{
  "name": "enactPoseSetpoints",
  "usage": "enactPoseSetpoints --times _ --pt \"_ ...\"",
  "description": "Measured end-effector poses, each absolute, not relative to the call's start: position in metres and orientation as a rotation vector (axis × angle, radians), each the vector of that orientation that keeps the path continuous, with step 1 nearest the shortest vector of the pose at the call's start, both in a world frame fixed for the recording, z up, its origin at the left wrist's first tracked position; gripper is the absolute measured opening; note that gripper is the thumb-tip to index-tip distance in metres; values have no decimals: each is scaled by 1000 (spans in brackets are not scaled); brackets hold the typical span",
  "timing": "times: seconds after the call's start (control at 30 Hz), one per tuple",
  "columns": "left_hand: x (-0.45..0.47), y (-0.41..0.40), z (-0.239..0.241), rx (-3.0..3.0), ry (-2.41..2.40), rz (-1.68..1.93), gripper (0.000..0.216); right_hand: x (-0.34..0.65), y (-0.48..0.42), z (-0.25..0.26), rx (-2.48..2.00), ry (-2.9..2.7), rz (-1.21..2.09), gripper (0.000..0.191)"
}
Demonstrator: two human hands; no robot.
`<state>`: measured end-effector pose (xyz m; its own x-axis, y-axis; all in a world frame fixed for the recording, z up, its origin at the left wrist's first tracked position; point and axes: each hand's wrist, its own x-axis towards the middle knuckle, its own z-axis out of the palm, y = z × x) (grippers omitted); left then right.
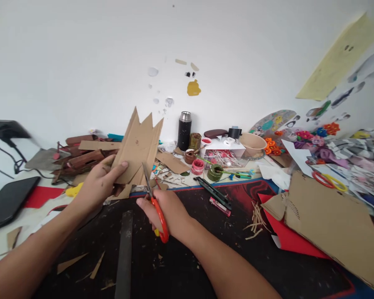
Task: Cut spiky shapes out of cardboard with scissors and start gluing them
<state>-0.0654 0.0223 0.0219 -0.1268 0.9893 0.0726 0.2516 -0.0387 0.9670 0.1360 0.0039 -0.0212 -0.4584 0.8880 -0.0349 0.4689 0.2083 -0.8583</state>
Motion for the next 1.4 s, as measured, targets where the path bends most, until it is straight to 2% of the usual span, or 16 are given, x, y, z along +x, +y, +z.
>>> enactPoseSetpoints --times 0.13,0.8,1.4 --pt "-67 23 19 1363 1445 1244 64 136 3 -28 -1210 -1930 1341 35" --pt "-73 31 8 1405 1332 1276 51 133 11 -61 -975 -1652 1646 61" --pt "-75 25 18 1484 1382 1155 50 136 8 -41 -930 -1617 1781 81"
